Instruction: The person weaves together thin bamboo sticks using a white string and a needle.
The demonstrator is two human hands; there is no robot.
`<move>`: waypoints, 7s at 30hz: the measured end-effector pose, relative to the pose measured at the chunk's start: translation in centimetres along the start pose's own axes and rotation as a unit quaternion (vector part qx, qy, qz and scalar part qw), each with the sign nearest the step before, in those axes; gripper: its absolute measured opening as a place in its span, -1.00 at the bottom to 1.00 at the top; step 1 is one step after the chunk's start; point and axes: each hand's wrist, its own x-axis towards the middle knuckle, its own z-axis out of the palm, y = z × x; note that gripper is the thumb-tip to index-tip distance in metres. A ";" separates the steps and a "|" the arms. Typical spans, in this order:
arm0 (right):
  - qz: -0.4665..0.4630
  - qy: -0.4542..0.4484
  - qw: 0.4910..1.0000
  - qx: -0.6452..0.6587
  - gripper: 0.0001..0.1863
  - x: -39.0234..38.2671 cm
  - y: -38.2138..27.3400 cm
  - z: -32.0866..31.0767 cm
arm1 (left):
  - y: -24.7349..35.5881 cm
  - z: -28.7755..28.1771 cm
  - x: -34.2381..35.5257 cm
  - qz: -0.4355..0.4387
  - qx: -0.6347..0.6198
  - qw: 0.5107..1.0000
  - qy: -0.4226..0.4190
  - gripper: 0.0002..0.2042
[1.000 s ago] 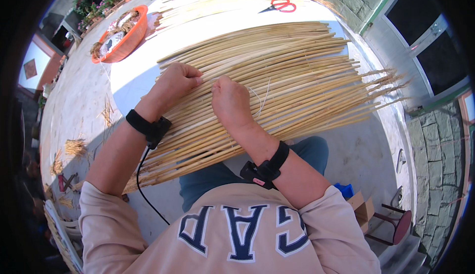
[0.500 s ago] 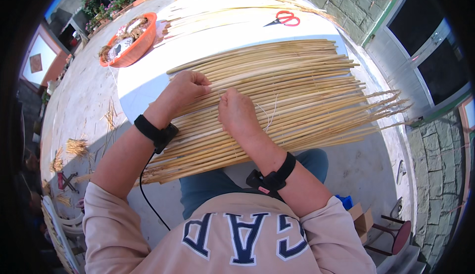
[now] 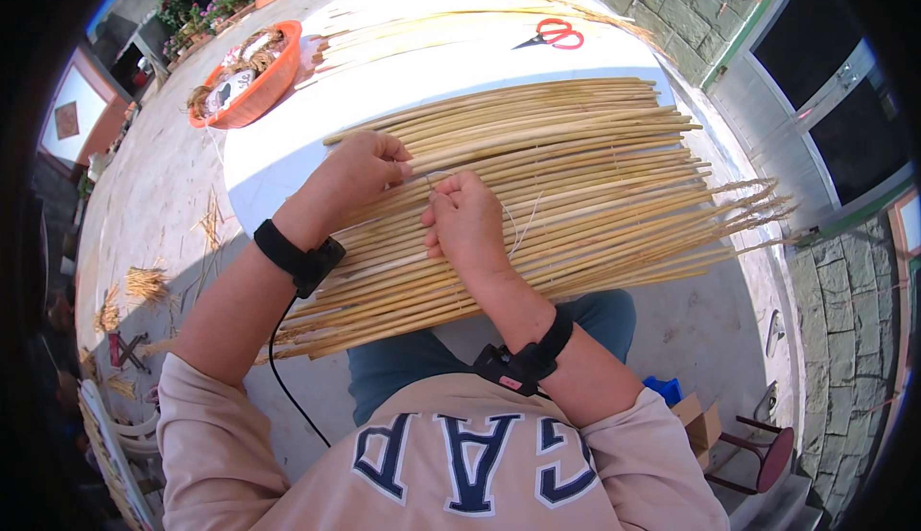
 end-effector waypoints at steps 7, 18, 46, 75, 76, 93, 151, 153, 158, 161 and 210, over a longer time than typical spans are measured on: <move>-0.012 0.004 0.995 -0.101 -0.91 -0.3 -0.5 0.7 | -0.3 0.4 0.4 -0.010 0.035 0.999 0.034 -0.83; -0.027 0.001 0.993 -0.113 -0.90 0.0 -0.1 0.9 | -0.5 0.1 0.4 0.008 0.021 1.000 0.012 -0.81; -0.048 0.046 0.993 -0.103 -0.91 -0.3 0.4 0.8 | -0.6 0.9 -0.5 0.019 -0.014 1.000 0.009 -0.82; -0.050 0.015 0.996 -0.065 -0.97 -0.5 0.4 0.5 | -1.5 1.2 -0.2 -0.001 -0.099 0.995 -0.012 -0.85; -0.049 0.014 0.997 -0.066 -0.96 -0.4 0.5 0.5 | -1.5 1.2 -0.2 0.003 -0.093 0.995 -0.018 -0.85; -0.021 0.017 0.996 -0.083 -0.92 -0.5 -0.4 0.5 | -0.6 1.0 -0.1 0.043 0.031 0.997 0.047 -0.82; -0.118 0.047 0.980 -0.150 -0.92 -0.4 0.3 0.6 | -0.9 1.5 -0.4 0.035 0.026 0.996 0.082 -0.85; -0.123 0.051 0.978 -0.160 -0.93 -0.2 0.7 0.6 | -1.1 1.8 -0.3 0.038 0.020 0.996 0.084 -0.84; -0.173 0.070 0.967 -0.174 -0.92 0.4 1.8 0.2 | -0.7 1.4 -0.4 0.017 0.002 0.998 0.056 -0.82; -0.212 0.089 0.954 -0.190 -0.92 1.0 2.7 0.2 | -0.5 1.2 -0.5 0.009 0.002 0.999 0.030 -0.81; -0.233 -0.099 0.854 -0.454 -0.87 5.9 -4.9 -1.9 | -1.2 1.9 -0.1 0.061 0.072 0.993 0.069 -0.81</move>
